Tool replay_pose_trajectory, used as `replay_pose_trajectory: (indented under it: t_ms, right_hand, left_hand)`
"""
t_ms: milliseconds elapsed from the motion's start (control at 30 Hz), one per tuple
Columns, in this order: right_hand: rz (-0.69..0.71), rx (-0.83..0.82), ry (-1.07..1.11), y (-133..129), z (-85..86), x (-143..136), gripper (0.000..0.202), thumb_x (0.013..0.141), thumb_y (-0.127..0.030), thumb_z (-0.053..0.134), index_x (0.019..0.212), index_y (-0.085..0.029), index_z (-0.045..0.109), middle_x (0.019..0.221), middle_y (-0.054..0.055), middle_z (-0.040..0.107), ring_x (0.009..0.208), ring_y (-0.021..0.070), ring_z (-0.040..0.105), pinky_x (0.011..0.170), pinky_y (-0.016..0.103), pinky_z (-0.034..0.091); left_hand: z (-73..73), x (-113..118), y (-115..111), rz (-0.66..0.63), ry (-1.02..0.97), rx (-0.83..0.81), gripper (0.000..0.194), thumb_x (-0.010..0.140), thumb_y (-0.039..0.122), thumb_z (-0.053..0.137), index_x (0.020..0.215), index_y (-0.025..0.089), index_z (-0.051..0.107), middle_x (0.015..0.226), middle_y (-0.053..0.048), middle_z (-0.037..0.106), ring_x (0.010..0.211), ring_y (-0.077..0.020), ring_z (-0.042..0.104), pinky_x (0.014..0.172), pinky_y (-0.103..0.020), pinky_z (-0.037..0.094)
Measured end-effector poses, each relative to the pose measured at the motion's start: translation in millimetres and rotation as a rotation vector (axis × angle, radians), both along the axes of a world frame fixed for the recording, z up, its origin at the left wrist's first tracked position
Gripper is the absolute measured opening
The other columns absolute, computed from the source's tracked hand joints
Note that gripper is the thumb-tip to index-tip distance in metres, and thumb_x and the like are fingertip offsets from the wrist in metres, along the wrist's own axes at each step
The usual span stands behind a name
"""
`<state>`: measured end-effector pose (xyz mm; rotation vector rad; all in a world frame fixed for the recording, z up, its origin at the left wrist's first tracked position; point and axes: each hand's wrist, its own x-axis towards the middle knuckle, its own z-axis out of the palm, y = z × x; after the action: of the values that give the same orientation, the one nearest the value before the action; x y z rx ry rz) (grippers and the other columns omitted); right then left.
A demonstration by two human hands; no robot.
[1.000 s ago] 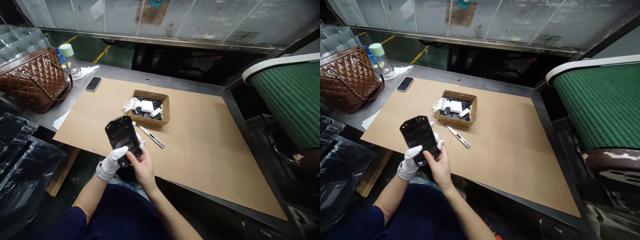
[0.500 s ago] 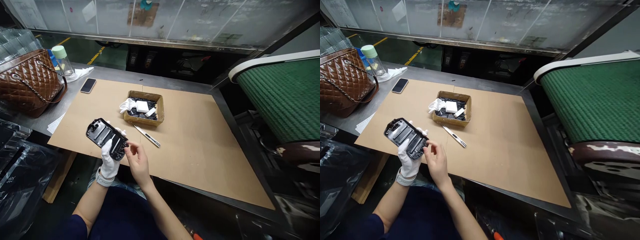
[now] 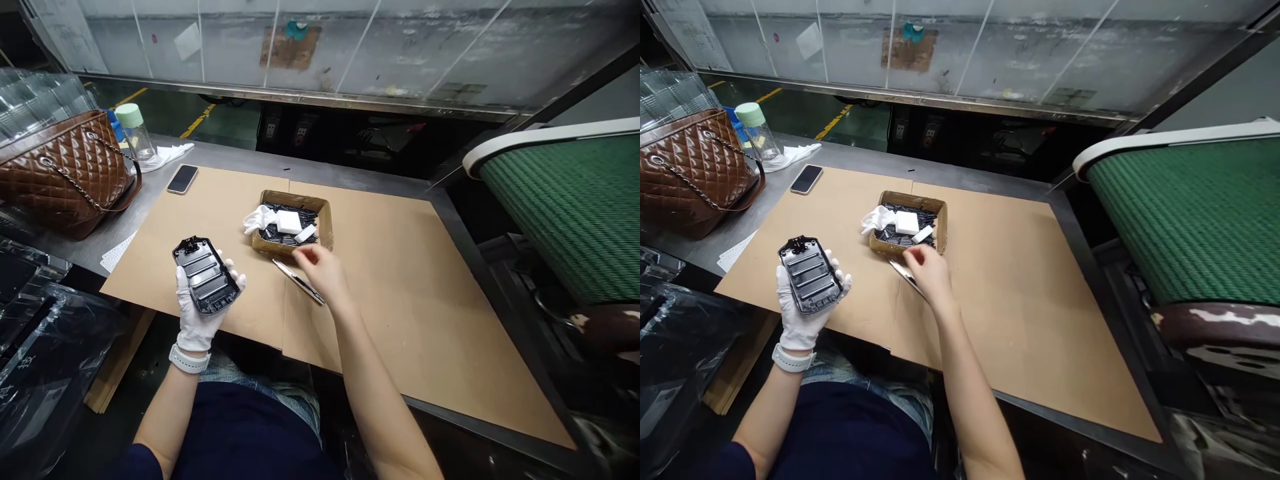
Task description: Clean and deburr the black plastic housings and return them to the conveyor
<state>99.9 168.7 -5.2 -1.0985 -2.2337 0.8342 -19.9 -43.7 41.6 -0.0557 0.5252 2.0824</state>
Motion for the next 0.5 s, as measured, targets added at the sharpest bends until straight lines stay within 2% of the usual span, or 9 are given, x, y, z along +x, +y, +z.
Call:
replay_pose_trajectory:
  t_ms: [67, 167, 233, 333, 400, 500]
  right_hand:
    - [0.049, -0.009, -0.019, -13, -15.8, -1, 0.018, 0.076, -0.033, 0.061, 0.081, -0.017, 0.066, 0.079, 0.007, 0.065, 0.072, 0.0205, 0.06, 0.069, 0.036, 0.05]
    - [0.047, 0.03, -0.013, -20, -23.2, -19, 0.025, 0.082, -0.03, 0.052, 0.098, -0.014, 0.064, 0.092, 0.011, 0.064, 0.084, 0.0221, 0.059, 0.081, 0.037, 0.048]
    - [0.056, 0.06, -0.016, -8, -19.3, -42, 0.03, 0.086, -0.026, 0.045, 0.108, -0.014, 0.061, 0.101, 0.012, 0.063, 0.093, 0.0226, 0.057, 0.089, 0.038, 0.045]
    - [0.075, 0.082, -0.067, 22, -11.6, -81, 0.031, 0.082, -0.02, 0.048, 0.109, -0.012, 0.062, 0.105, 0.015, 0.061, 0.1, 0.0266, 0.053, 0.094, 0.042, 0.039]
    - [0.094, 0.08, -0.112, 39, -9.9, -101, 0.028, 0.077, -0.017, 0.053, 0.102, -0.012, 0.065, 0.1, 0.015, 0.061, 0.097, 0.0285, 0.052, 0.091, 0.044, 0.039]
    - [0.137, 0.076, -0.149, 51, -12.1, -115, 0.015, 0.073, -0.018, 0.058, 0.085, -0.014, 0.067, 0.089, 0.011, 0.061, 0.09, 0.0258, 0.051, 0.088, 0.041, 0.039]
  left_hand:
    - [-3.8, 1, -3, -0.022, 0.02, -0.011, 0.06, 0.077, 0.062, 0.054, 0.118, 0.017, 0.058, 0.103, -0.009, 0.066, 0.095, -0.0229, 0.063, 0.097, -0.046, 0.043]
    - [-9.1, 3, -4, -0.073, 0.048, -0.01, 0.061, 0.075, 0.058, 0.06, 0.122, 0.018, 0.056, 0.104, -0.009, 0.066, 0.095, -0.023, 0.062, 0.096, -0.046, 0.044]
    - [-10.6, 4, -4, -0.096, 0.04, 0.008, 0.062, 0.075, 0.057, 0.061, 0.123, 0.018, 0.056, 0.107, -0.01, 0.065, 0.093, -0.0217, 0.062, 0.093, -0.043, 0.046]
    - [-9.9, 4, -2, -0.088, -0.018, 0.036, 0.065, 0.075, 0.059, 0.06, 0.124, 0.016, 0.055, 0.108, -0.01, 0.064, 0.09, -0.0199, 0.062, 0.09, -0.039, 0.047]
    - [-9.0, 2, -1, -0.063, -0.067, 0.035, 0.065, 0.075, 0.059, 0.058, 0.124, 0.016, 0.054, 0.107, -0.009, 0.064, 0.089, -0.0192, 0.061, 0.09, -0.038, 0.047]
    - [-8.9, -3, 0, -0.045, -0.112, 0.026, 0.063, 0.077, 0.057, 0.057, 0.125, 0.016, 0.053, 0.106, -0.009, 0.064, 0.089, -0.0195, 0.061, 0.09, -0.039, 0.047]
